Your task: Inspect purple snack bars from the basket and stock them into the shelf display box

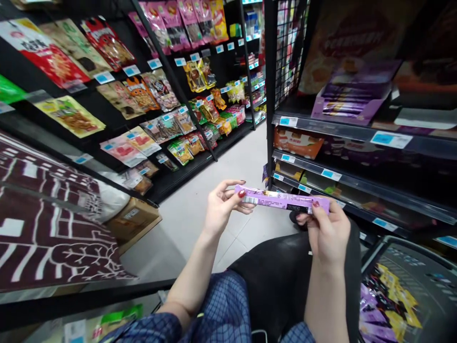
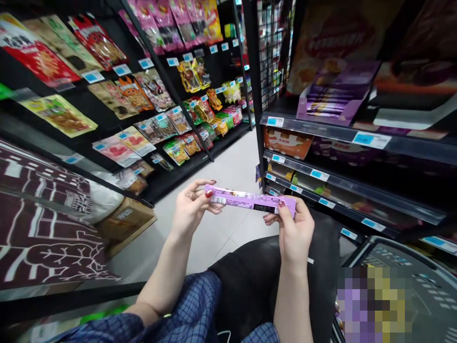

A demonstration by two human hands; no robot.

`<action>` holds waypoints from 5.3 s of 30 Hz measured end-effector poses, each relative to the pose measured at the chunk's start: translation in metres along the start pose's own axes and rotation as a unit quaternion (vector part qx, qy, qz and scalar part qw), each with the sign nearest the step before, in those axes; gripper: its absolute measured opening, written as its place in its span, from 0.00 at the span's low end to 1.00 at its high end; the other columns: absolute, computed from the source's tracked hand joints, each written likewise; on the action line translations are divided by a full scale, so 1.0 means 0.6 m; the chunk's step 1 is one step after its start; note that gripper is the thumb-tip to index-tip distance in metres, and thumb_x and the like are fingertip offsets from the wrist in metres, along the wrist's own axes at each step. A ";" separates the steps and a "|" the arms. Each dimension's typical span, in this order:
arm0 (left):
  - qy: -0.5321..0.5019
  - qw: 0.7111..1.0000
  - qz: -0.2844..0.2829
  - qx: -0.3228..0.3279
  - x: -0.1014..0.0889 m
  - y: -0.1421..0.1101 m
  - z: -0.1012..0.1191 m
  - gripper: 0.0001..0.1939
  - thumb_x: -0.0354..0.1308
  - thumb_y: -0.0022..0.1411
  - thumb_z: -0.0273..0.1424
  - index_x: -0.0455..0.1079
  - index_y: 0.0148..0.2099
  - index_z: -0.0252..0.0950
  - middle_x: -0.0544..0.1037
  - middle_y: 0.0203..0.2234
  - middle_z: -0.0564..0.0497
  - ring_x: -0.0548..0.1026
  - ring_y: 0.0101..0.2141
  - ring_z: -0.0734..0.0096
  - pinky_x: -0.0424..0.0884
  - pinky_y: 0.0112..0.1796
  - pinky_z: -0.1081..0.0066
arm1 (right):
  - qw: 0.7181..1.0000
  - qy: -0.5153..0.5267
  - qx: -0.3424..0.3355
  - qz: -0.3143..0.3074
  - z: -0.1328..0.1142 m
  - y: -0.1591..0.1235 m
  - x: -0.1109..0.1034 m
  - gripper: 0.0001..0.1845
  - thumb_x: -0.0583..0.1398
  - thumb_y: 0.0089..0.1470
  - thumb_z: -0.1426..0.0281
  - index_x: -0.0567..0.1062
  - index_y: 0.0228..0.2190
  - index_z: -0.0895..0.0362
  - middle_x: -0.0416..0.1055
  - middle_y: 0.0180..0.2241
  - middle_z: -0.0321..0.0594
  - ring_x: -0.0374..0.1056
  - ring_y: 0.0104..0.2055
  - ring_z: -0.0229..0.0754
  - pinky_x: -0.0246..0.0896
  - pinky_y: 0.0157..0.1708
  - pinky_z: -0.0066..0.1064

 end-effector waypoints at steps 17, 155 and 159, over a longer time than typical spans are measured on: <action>0.041 0.998 0.031 0.039 0.017 -0.008 -0.006 0.18 0.66 0.51 0.36 0.71 0.41 0.31 0.80 0.23 0.50 0.78 0.19 0.66 0.78 0.21 0.72 | 0.999 -0.043 -0.004 0.010 -0.031 -0.014 -0.016 0.09 0.63 0.49 0.69 0.73 0.35 0.56 0.72 0.20 0.32 0.70 0.17 0.36 0.68 0.19 0.27; -0.064 0.869 -0.367 -0.327 0.095 -0.064 -0.133 0.23 0.72 0.40 0.28 0.65 0.37 0.32 0.75 0.22 0.54 0.76 0.20 0.71 0.75 0.21 0.73 | 0.997 0.027 -0.042 -0.052 0.024 0.027 -0.063 0.15 0.56 0.52 0.54 0.70 0.40 0.45 0.73 0.44 0.37 0.72 0.43 0.45 0.70 0.40 0.43; 0.016 0.909 -0.307 -0.280 0.102 -0.073 -0.130 0.23 0.71 0.41 0.30 0.63 0.37 0.32 0.74 0.23 0.55 0.77 0.22 0.69 0.76 0.22 0.71 | 0.997 -0.005 -0.032 -0.064 0.020 0.023 -0.054 0.17 0.59 0.51 0.60 0.68 0.44 0.48 0.74 0.46 0.41 0.73 0.44 0.47 0.71 0.41 0.45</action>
Point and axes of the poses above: each hand's wrist, its own y-axis towards the middle knuckle, its own x-axis out of the palm, z = x × y, the point moved 1 cm from there along y, towards the middle knuckle
